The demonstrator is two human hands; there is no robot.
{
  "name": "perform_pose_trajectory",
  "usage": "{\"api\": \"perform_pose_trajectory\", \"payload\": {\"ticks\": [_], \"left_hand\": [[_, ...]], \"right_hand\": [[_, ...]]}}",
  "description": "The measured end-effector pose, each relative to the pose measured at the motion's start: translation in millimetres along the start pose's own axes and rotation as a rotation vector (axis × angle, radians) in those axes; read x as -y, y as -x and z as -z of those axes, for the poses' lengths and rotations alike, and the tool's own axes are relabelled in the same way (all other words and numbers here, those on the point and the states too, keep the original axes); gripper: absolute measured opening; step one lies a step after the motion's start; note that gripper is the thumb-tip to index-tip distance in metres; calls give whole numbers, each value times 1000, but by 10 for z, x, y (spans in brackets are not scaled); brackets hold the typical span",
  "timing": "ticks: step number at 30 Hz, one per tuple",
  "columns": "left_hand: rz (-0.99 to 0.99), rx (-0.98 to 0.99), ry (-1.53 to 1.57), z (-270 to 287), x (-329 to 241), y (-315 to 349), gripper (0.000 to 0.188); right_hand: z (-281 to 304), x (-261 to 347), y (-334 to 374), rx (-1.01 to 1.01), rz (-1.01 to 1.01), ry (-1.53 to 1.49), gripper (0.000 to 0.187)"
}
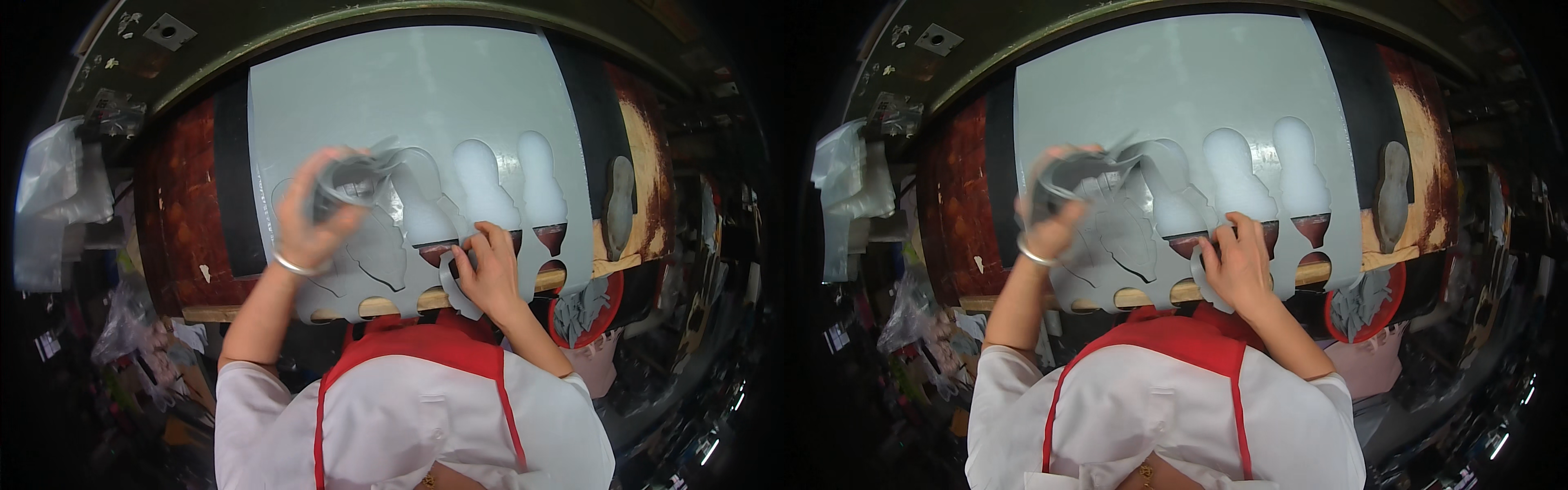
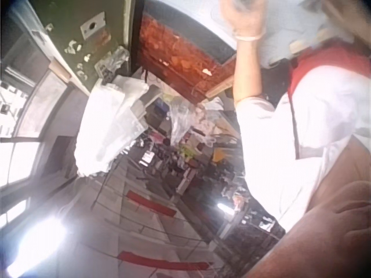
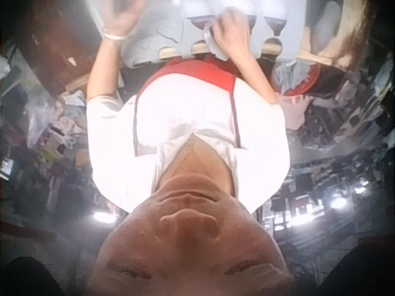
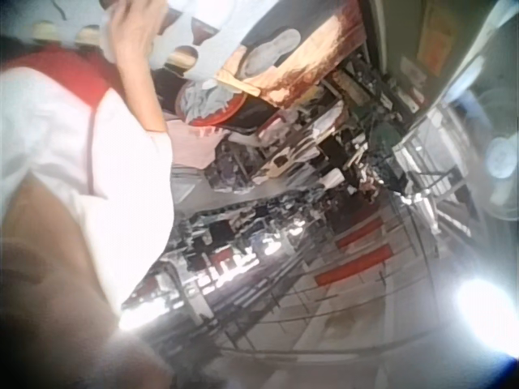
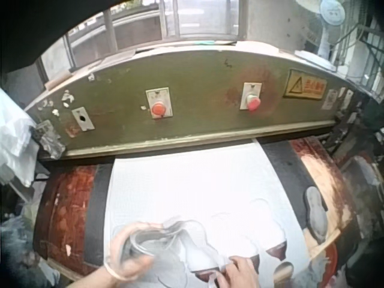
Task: The person places a sheet of light gray foam on a cutting machine, presses a button to activate the press, and removes the cut foam pieces. They repeat this process multiple times, stacking the cut pieces and placing them in a red bin. The person also handles a stack of cut pieces and places them on a nearby table.
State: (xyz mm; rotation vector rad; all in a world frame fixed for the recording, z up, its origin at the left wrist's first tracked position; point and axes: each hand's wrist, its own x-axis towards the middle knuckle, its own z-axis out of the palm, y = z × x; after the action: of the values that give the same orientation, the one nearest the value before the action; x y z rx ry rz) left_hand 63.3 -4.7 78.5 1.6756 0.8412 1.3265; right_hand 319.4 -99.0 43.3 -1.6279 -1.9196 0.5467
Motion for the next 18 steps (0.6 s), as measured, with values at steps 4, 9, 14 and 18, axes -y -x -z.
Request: {"api": "perform_pose_trajectory", "payload": {"ticks": [4, 9, 14, 18], "left_hand": [[-26, 250, -289, -454, 172, 315, 60], [-206, 392, -569, -796, 261, 392, 54], [40, 233, -275, -777, 329, 369, 54], [362, 10, 82, -598, 368, 326, 53]], "right_hand": [[70, -49, -64, 160, -217, 8, 37], [215, -231, -200, 495, -402, -478, 75], [147, -233, -236, 527, -321, -294, 82], [128, -200, -195, 360, -216, -383, 80]]}}
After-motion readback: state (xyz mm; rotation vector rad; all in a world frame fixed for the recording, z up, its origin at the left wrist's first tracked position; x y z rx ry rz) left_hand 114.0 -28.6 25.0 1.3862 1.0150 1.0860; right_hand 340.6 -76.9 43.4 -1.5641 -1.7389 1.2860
